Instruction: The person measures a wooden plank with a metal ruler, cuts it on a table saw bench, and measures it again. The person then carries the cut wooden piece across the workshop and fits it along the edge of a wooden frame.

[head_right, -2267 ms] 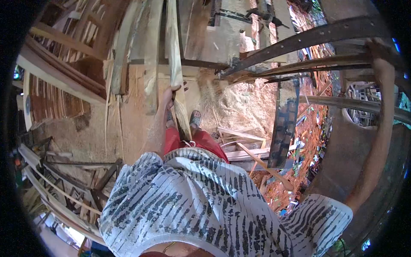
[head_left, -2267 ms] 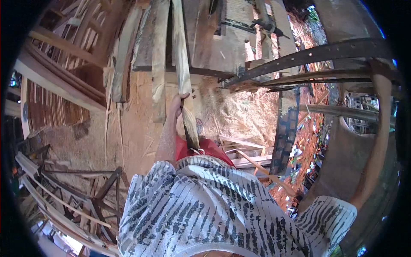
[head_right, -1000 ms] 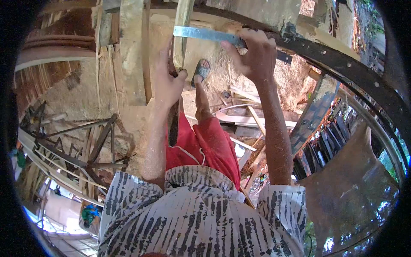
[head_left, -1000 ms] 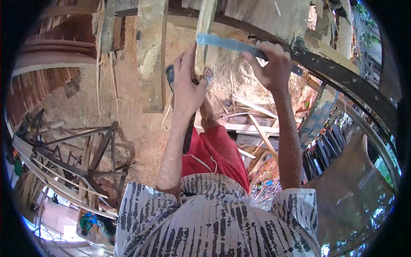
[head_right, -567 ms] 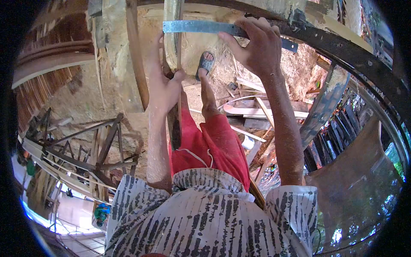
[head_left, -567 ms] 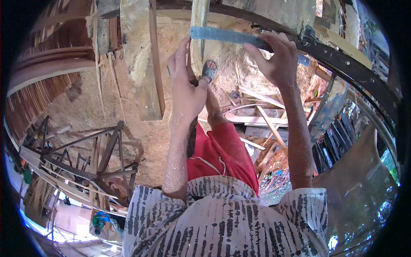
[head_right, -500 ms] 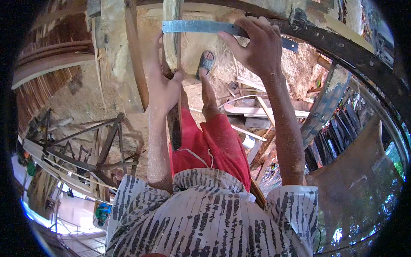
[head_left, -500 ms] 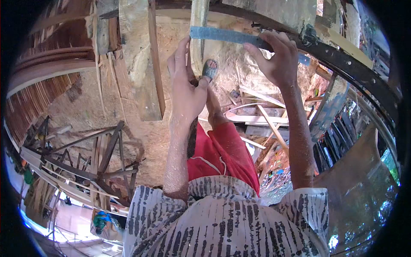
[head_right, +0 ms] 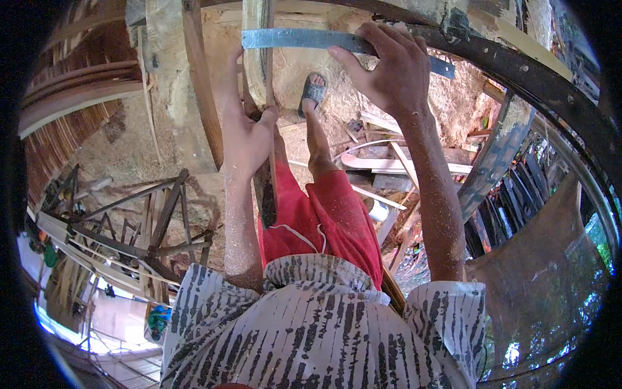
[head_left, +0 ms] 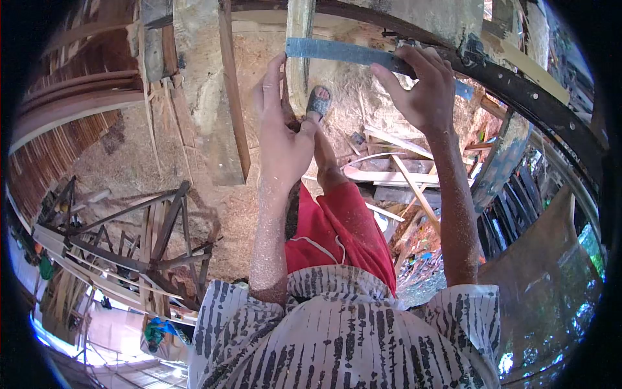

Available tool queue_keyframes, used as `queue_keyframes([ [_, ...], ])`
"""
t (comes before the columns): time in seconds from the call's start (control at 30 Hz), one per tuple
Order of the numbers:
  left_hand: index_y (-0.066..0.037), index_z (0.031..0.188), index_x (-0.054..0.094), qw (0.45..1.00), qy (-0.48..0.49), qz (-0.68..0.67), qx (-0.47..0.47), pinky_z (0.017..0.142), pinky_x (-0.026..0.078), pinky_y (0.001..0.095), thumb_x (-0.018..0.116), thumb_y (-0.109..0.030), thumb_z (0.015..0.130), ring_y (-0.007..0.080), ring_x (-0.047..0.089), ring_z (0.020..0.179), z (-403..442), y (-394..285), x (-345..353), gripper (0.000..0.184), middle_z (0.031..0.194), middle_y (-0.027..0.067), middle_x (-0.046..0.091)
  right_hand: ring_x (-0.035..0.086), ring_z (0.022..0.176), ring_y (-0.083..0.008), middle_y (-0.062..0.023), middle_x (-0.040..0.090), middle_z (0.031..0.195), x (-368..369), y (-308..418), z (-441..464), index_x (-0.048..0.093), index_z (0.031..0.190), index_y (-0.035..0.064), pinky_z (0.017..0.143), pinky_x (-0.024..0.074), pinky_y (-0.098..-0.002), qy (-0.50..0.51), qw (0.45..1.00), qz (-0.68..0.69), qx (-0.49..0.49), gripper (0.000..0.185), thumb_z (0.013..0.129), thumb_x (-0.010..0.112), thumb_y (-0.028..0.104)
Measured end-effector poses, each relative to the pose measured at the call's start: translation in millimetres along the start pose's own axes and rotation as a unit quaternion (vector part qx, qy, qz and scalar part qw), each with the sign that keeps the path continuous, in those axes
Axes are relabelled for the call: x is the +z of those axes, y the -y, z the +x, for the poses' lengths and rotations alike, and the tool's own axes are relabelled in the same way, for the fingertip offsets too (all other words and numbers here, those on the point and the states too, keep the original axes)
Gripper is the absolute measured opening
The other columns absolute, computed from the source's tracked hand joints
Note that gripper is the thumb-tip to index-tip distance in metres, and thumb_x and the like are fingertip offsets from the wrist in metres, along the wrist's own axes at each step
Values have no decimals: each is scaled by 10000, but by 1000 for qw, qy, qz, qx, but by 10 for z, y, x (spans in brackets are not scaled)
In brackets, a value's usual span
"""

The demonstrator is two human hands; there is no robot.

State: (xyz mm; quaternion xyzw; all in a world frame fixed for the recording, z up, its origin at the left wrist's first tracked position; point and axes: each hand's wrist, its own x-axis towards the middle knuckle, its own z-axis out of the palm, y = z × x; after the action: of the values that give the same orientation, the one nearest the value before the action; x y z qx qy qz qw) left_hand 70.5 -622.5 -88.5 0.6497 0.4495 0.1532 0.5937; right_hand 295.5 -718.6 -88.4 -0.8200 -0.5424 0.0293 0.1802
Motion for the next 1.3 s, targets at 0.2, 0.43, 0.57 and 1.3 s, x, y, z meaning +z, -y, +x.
queue_keyframes([
  [0.2, -137, 1609, 281, 999, -4, 15, 43, 999, 537, 350, 554, 201, 764, 279, 445, 1403, 16, 84, 14, 951, 1578, 169, 342, 685, 828, -242, -30, 726, 875, 6, -24, 3, 700, 946, 116, 773, 466, -399, 4, 1000, 3, -6, 420, 808, 826, 491],
  [0.43, -145, 1609, 283, 999, -5, 31, 30, 990, 539, 345, 560, 201, 773, 262, 447, 1398, 12, 51, -3, 946, 1605, 120, 329, 688, 810, -244, -38, 729, 860, 3, -1, 1, 708, 961, 115, 779, 470, -392, 4, 1000, 2, -1, 414, 816, 823, 485],
  [0.57, -146, 1611, 278, 1000, -1, 11, 6, 968, 544, 337, 553, 212, 791, 255, 453, 1392, 6, -6, 5, 936, 1613, 123, 321, 687, 815, -244, -39, 729, 862, -16, 19, 4, 705, 950, 115, 777, 472, -395, 14, 1000, -2, 10, 407, 818, 823, 482],
  [1.3, 13, 1518, 392, 950, 24, -273, -152, 1027, 512, 376, 572, 93, 888, 271, 601, 1264, -32, 184, -250, 661, 1370, 181, 593, 542, 737, -94, 7, 643, 789, -58, -2, -66, 719, 993, 31, 680, 432, -266, 44, 880, 347, 322, 337, 953, 753, 364],
])
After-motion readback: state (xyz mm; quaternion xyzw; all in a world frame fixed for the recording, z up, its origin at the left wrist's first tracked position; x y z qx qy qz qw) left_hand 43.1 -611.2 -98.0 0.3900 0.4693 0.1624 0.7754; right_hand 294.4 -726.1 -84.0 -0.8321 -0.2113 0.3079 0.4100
